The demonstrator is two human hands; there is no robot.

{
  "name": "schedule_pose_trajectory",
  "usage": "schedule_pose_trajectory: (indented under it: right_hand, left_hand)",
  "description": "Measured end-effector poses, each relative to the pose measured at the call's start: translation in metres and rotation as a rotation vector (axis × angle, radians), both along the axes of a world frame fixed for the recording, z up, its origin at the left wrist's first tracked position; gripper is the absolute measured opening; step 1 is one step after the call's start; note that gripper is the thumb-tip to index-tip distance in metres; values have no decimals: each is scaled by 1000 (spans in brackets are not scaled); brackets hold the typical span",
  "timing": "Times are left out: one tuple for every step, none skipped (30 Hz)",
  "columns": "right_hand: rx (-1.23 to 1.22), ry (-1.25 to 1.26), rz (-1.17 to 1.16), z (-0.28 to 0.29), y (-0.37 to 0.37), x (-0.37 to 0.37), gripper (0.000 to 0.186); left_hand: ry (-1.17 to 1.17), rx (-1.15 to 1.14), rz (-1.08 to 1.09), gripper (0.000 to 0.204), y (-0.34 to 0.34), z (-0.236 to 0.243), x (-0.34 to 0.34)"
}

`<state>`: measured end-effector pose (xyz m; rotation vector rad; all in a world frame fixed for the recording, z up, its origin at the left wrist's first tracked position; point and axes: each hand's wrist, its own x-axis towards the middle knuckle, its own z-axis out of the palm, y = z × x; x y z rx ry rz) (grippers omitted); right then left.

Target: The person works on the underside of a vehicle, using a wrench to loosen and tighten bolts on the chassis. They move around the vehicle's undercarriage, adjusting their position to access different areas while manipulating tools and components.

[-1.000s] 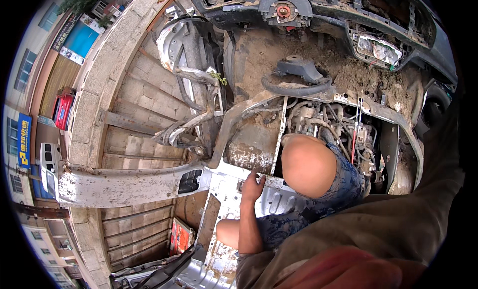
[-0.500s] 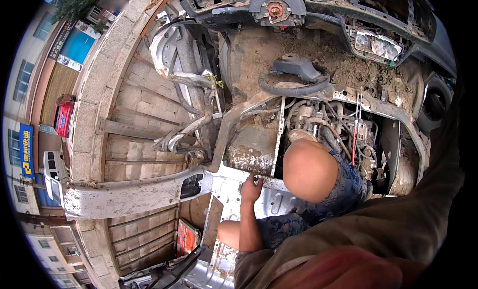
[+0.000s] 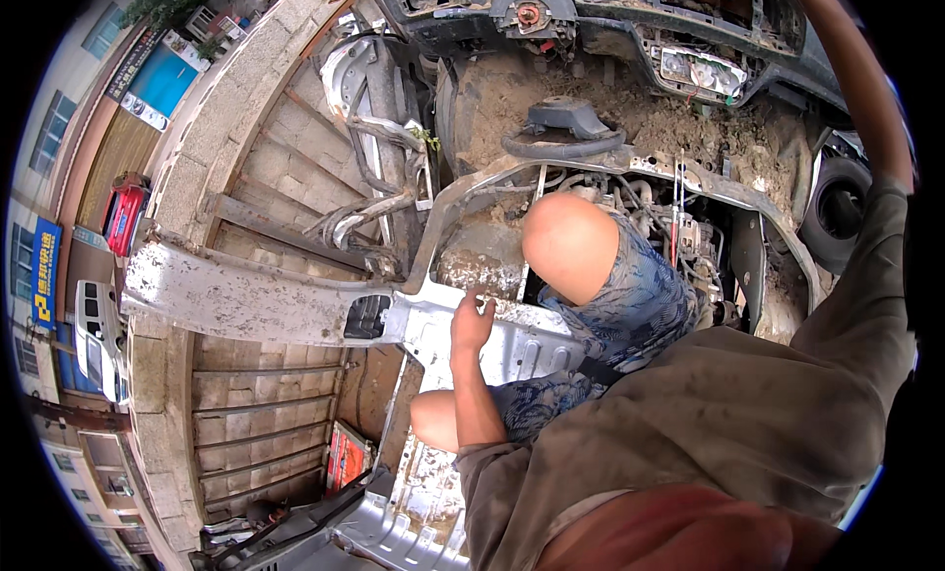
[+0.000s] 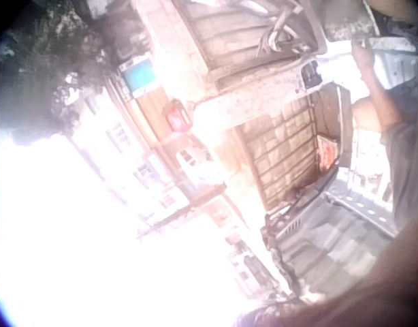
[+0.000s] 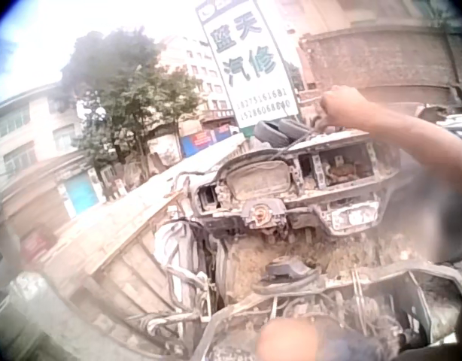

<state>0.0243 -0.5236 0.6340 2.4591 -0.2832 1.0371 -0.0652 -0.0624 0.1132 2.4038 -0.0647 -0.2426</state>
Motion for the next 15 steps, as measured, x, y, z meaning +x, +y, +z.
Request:
schedule_pose_trajectory:
  right_hand:
    - [0, 33, 69, -15, -18, -9, 51]
    - [31, 169, 24, -22, -68, 7, 54]
    - [373, 208, 49, -43, -40, -15, 58]
    - [583, 260, 50, -54, -4, -43, 50]
    - [302, 250, 217, -97, -112, 3, 36]
    - [392, 235, 309, -126, -134, 1, 38]
    - [449, 138, 378, -155, -135, -13, 37]
    - [577, 136, 369, -171, -116, -33, 36]
    - [711, 139, 360, -187, -101, -48, 35]
    - [693, 155, 352, -198, -100, -56, 35]
    - [685, 177, 343, -212, -104, -57, 34]
    - [561, 151, 365, -222, -111, -48, 35]
    - [428, 143, 308, -216, -95, -44, 34]
    - [367, 147, 327, -218, -95, -31, 33]
    - [291, 145, 334, -214, -100, -17, 33]
  left_hand:
    - [12, 11, 10, 42, -2, 9, -3]
    - [-8, -17, 17, 43, -5, 12, -6]
    - [3, -25, 34, 43, -3, 12, -11]
    - [11, -29, 50, 44, 2, 11, -15]
    - [16, -35, 64, 44, 6, 9, -19]
    - [28, 13, 66, 45, 11, 1, -22]
    - [51, 48, 83, 46, 13, -2, -26]
    - [83, 39, 99, 45, 14, -2, -29]
    - [119, 36, 116, 44, 16, 1, -33]
    - [115, 20, 113, 44, 12, -2, -32]
    - [107, 21, 101, 44, 10, -5, -30]
    - [99, 22, 88, 44, 9, -8, -26]
    - [107, 29, 76, 44, 11, -15, -28]
    - [123, -4, 88, 43, 13, -19, -30]
    - [137, 30, 71, 42, 9, -19, -26]
